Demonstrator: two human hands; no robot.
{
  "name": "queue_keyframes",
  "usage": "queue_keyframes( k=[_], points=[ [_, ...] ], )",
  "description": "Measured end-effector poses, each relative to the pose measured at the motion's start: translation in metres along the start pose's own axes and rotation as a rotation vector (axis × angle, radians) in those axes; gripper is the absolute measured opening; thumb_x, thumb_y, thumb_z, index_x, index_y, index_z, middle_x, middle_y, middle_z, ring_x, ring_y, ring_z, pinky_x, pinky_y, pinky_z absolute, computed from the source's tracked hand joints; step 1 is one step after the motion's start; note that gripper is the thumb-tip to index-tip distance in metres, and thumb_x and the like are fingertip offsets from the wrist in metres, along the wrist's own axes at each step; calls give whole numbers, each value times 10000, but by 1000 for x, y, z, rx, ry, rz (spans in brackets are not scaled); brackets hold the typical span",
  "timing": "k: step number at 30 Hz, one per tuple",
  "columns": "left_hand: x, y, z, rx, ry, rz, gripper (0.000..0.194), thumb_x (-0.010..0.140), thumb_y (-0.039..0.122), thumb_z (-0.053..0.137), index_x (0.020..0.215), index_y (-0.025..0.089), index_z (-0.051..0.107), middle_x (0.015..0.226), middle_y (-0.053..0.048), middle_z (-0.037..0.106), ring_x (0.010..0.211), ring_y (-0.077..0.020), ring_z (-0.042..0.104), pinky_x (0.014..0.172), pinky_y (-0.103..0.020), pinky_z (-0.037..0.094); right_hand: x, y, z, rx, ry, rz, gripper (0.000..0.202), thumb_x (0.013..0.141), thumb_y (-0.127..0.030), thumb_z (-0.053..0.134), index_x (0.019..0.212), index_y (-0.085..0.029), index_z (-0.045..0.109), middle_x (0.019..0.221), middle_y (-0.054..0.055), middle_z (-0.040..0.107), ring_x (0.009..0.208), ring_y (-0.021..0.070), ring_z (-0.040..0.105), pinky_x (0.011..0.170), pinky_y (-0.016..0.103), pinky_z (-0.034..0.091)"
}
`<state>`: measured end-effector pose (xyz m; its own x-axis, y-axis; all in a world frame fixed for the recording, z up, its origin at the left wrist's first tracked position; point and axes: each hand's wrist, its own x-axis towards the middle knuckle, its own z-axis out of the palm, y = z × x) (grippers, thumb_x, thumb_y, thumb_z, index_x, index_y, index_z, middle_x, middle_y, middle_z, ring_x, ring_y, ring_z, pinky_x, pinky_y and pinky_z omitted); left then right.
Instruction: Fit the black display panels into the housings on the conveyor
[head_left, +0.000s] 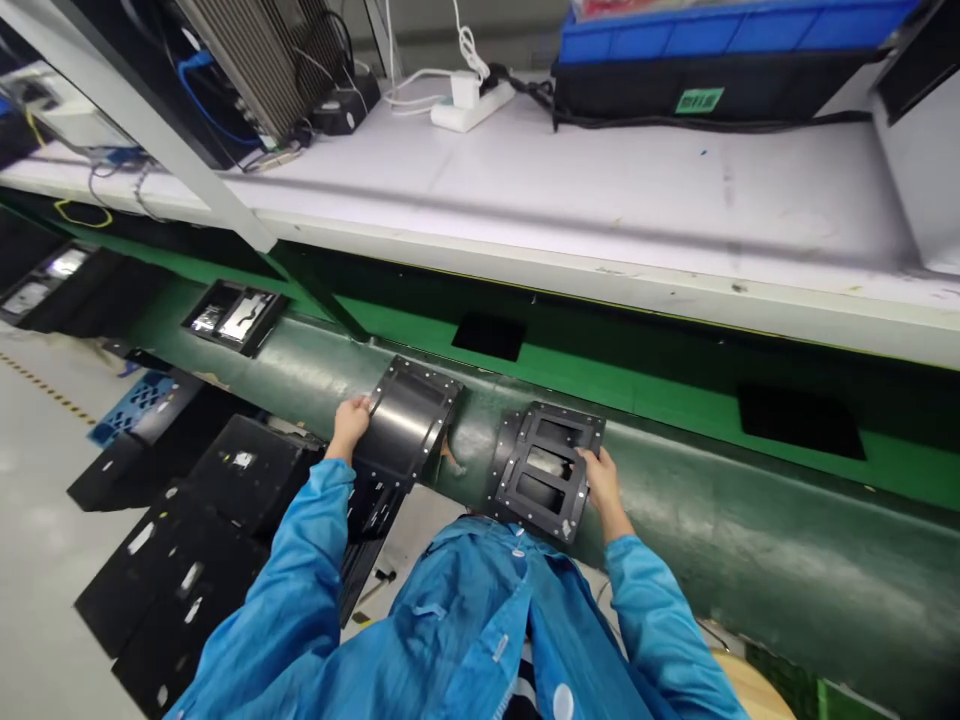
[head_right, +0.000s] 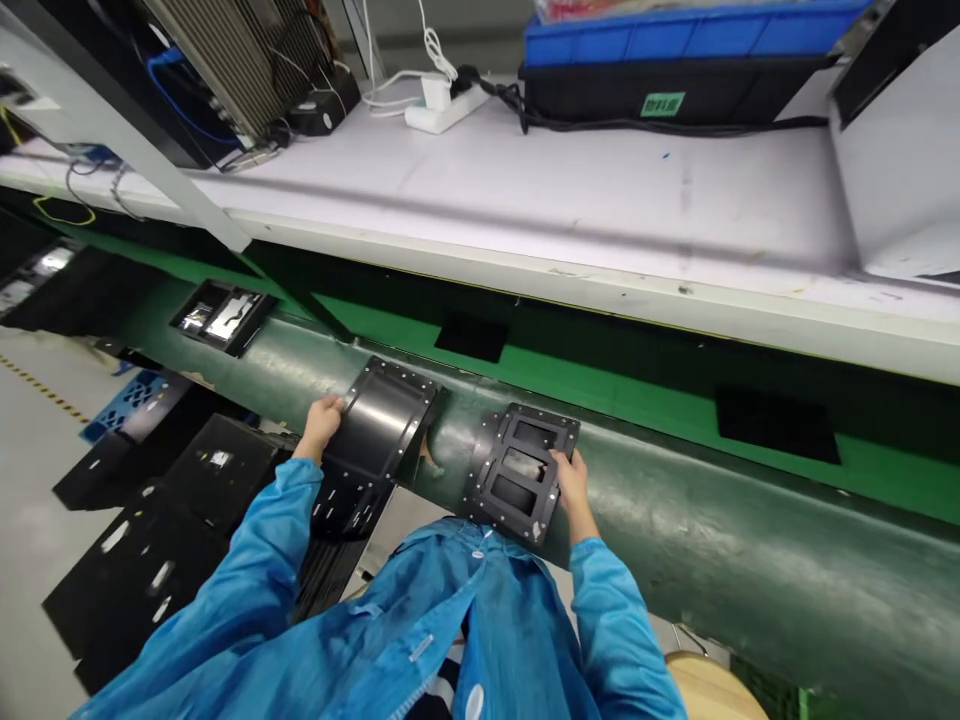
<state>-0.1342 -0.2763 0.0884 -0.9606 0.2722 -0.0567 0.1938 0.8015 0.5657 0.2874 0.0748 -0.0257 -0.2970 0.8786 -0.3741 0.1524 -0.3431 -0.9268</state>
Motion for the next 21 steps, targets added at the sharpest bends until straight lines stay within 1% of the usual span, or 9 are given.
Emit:
queue_keyframes(
  k=[2,5,8,11,13,15,16,18,21],
  points=[
    [21,-13,5,-31,-70,3,332,962,316,479,1006,135,754,967,-109,780,974,-242,696,889,-304,532,3,8,-2,-37,40,48,549,679,-569,743,1066,-183,690,891,75,760,673,221,675,609,333,563],
    [35,-26,19,-5,-96,-14,352,981,331,461,995,130,751,973,-115,774,993,-255,695,898,-312,530,6,13,9,-138,72,117,498,730,-589,708,1004,-173,703,787,81,733,653,246,683,602,351,558],
    [34,-34,28,124,-98,10,347,976,372,527,1043,136,774,1089,-166,770,1118,-318,688,994,-380,513,9,14,21,-527,136,83,422,791,-588,664,860,-176,721,746,130,719,769,315,718,691,397,558],
    [38,-23,32,224,-62,74,331,937,352,610,1120,137,783,1243,-207,725,1226,-351,652,1083,-413,478,13,17,26,-897,192,-13,434,865,-598,606,870,-187,747,870,186,749,914,366,726,799,450,541],
    [56,1,38,220,-5,107,343,944,328,605,1174,136,770,1285,-209,700,1243,-345,642,1110,-417,466,16,19,26,-983,213,-73,429,904,-564,563,975,-193,767,1003,197,761,994,367,719,858,461,529],
    [86,42,53,156,0,166,374,970,339,589,1250,137,734,1292,-199,691,1245,-330,638,1118,-411,459,17,22,28,-997,249,-109,464,917,-558,552,1107,-192,765,1134,201,749,1078,364,702,917,462,519],
    [104,66,65,109,-23,199,408,976,358,599,1301,133,702,1304,-200,683,1257,-326,631,1122,-406,453,17,24,30,-994,271,-108,517,912,-583,562,1181,-184,750,1189,206,735,1118,368,689,945,466,514],
    [141,119,98,32,-86,231,585,948,429,677,1427,102,595,1379,-235,638,1334,-347,578,1148,-419,418,14,28,38,-986,299,-71,692,877,-675,598,1322,-153,686,1271,230,698,1175,387,664,983,480,507],
    [177,185,155,5,-199,131,986,827,528,823,1565,46,380,1559,-354,439,1465,-433,433,1175,-497,353,2,37,54,-973,311,-47,952,829,-756,624,1487,-74,533,1347,285,640,1246,424,618,1033,507,487]
  ],
)
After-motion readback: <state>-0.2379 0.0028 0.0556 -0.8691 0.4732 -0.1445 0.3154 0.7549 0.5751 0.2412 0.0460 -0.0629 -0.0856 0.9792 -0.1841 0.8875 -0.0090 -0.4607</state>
